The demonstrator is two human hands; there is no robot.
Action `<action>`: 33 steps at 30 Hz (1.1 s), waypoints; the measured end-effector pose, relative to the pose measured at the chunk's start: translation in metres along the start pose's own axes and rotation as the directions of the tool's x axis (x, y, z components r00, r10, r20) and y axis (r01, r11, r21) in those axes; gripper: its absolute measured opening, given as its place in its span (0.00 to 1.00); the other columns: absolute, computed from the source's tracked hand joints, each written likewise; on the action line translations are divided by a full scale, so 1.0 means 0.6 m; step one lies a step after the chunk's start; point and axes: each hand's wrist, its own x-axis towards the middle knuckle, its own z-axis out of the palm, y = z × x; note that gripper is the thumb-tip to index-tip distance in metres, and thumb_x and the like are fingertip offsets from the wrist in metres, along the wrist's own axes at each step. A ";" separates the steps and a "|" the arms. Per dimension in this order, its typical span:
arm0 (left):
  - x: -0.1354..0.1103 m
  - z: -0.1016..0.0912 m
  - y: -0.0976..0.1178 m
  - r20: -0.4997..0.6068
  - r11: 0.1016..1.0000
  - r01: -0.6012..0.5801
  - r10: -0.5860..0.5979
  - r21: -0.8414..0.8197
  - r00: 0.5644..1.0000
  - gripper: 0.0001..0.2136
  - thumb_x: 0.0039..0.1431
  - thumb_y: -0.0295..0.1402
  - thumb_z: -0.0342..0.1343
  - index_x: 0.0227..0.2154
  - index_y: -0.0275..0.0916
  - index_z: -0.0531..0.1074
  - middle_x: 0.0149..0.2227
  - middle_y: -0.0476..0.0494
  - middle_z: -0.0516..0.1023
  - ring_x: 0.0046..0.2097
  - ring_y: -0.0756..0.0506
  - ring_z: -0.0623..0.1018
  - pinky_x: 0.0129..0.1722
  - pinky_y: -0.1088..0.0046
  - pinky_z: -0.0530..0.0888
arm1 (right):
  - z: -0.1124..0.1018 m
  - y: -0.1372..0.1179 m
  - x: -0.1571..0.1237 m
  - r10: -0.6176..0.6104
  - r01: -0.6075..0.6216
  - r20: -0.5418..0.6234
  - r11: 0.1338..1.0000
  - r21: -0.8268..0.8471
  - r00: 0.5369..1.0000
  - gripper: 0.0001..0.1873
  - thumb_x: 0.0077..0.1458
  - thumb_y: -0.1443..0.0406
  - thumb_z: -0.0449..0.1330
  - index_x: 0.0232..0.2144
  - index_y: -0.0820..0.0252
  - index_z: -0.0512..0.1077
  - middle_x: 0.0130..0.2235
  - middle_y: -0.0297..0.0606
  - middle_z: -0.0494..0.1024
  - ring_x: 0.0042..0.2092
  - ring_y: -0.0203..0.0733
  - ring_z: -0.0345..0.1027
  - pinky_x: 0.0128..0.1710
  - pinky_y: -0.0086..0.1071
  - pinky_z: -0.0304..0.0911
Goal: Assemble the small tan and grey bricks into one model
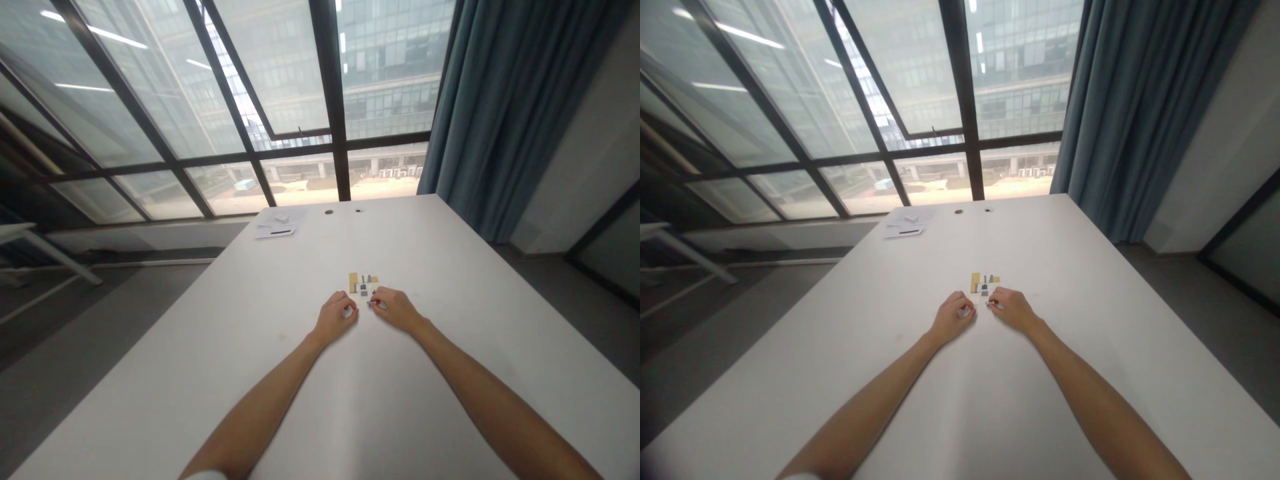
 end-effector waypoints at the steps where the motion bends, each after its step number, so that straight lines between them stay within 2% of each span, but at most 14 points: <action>1: 0.000 0.001 -0.001 -0.009 1.000 0.007 -0.007 0.000 1.000 0.02 0.59 0.29 0.58 0.31 0.40 0.74 0.33 0.47 0.71 0.40 0.46 0.72 0.42 0.71 0.69 | -0.004 0.005 -0.001 0.033 -0.033 0.001 0.999 -0.013 0.999 0.06 0.59 0.68 0.60 0.34 0.58 0.78 0.36 0.36 0.78 0.37 0.37 0.71 0.40 0.29 0.62; 4: 0.001 0.004 -0.004 -0.009 1.000 0.029 -0.029 0.000 1.000 0.03 0.60 0.30 0.57 0.31 0.40 0.74 0.33 0.46 0.71 0.41 0.46 0.72 0.42 0.71 0.69 | -0.009 0.019 -0.004 0.103 -0.100 0.045 0.994 -0.048 0.994 0.07 0.58 0.68 0.61 0.34 0.57 0.79 0.36 0.35 0.79 0.37 0.37 0.71 0.40 0.28 0.61; 9: 0.002 0.006 -0.006 0.013 0.999 0.039 -0.039 -0.010 0.999 0.02 0.59 0.29 0.57 0.31 0.40 0.75 0.33 0.46 0.72 0.40 0.46 0.72 0.42 0.71 0.69 | -0.008 0.030 -0.004 0.151 -0.141 0.103 0.985 -0.102 0.983 0.08 0.59 0.68 0.60 0.34 0.57 0.80 0.36 0.36 0.79 0.37 0.38 0.71 0.39 0.28 0.60; 15: 0.001 0.005 -0.006 0.000 0.999 0.027 -0.027 -0.028 1.000 0.03 0.59 0.29 0.58 0.32 0.40 0.75 0.33 0.46 0.72 0.40 0.47 0.72 0.41 0.71 0.68 | -0.012 0.024 -0.002 0.207 -0.191 0.088 0.969 -0.159 0.974 0.10 0.62 0.64 0.59 0.32 0.58 0.80 0.35 0.38 0.79 0.36 0.39 0.71 0.36 0.29 0.57; 20: 0.002 0.005 -0.009 0.009 0.998 0.048 -0.048 -0.030 0.999 0.02 0.60 0.29 0.57 0.32 0.40 0.75 0.34 0.46 0.72 0.40 0.47 0.72 0.41 0.71 0.68 | -0.011 0.008 -0.002 0.293 -0.272 0.068 0.937 -0.220 0.954 0.09 0.59 0.62 0.61 0.30 0.59 0.80 0.33 0.41 0.79 0.33 0.40 0.70 0.34 0.31 0.57; 33: 0.003 0.004 -0.009 0.000 0.996 0.057 -0.057 -0.063 0.998 0.03 0.59 0.29 0.58 0.30 0.40 0.75 0.32 0.47 0.71 0.39 0.47 0.72 0.40 0.72 0.68 | 0.008 0.005 0.006 0.363 -0.350 0.014 0.907 -0.234 0.932 0.11 0.61 0.63 0.60 0.30 0.60 0.80 0.35 0.44 0.80 0.34 0.42 0.72 0.33 0.31 0.56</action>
